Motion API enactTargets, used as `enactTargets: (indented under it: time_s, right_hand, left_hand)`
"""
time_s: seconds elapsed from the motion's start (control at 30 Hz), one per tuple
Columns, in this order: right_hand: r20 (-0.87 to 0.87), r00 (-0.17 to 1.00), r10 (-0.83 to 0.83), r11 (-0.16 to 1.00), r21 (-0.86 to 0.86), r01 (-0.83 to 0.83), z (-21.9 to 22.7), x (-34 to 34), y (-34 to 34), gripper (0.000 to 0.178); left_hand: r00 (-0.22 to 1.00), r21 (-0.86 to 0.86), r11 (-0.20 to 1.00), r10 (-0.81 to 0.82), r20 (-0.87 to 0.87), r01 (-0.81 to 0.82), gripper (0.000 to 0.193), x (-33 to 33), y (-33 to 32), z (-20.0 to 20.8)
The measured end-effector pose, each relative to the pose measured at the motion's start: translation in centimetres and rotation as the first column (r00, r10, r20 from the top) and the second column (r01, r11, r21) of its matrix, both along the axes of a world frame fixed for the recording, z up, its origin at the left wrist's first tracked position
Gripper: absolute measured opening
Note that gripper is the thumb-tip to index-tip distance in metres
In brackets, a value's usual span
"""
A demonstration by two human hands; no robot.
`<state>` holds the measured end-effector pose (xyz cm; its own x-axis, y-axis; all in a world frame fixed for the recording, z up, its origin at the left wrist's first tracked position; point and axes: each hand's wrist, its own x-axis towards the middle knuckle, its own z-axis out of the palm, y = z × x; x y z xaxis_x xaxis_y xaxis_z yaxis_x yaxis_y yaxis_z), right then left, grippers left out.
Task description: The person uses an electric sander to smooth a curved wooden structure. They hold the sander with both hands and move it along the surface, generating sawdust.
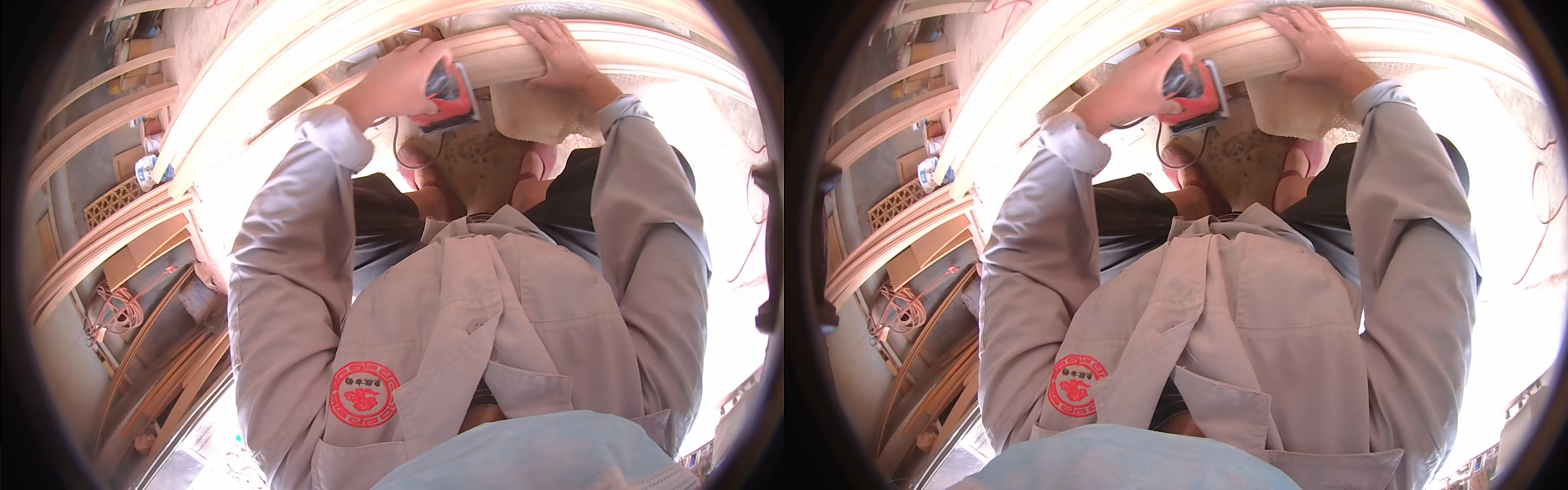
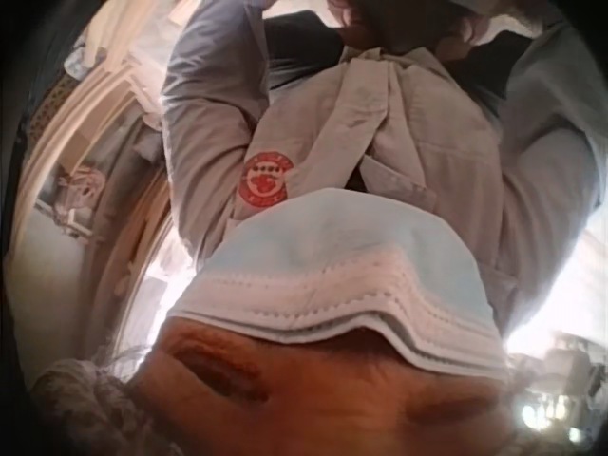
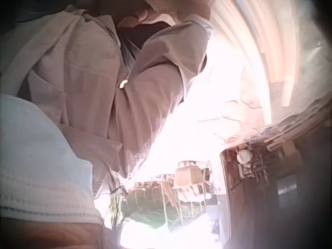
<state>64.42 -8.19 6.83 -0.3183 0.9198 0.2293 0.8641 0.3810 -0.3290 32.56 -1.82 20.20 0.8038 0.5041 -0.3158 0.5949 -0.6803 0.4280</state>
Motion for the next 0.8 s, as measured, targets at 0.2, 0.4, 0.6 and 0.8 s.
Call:
enactTargets:
  time_s: [0.2,0.4,0.6,0.8]
  right_hand:
    - [0.14,0.99,-0.035,0.992,-0.117,0.052,0.7,6.8,-0.8,0.122]
    - [0.15,0.988,-0.041,0.998,0.044,0.034,-1.5,6.9,-0.8,0.117]
    - [0.158,0.984,-0.082,0.997,0.0,0.083,-1.1,6.4,-1.1,0.116]
    - [0.065,0.998,-0.009,0.996,-0.093,0.015,1.6,5.5,-0.7,0.12]
  left_hand:
    - [0.993,-0.064,0.991,0.117,0.027,-0.115,0.067,-10.6,0.4,0.3]
    - [0.988,-0.009,0.988,0.155,0.001,-0.155,0.062,-17.0,0.8,0.2]
    - [0.991,0.015,0.996,0.086,0.099,-0.088,0.063,-10.3,-0.1,-0.3]
    - [0.994,0.03,0.999,-0.017,0.107,0.014,0.057,-1.6,-0.5,-0.7]
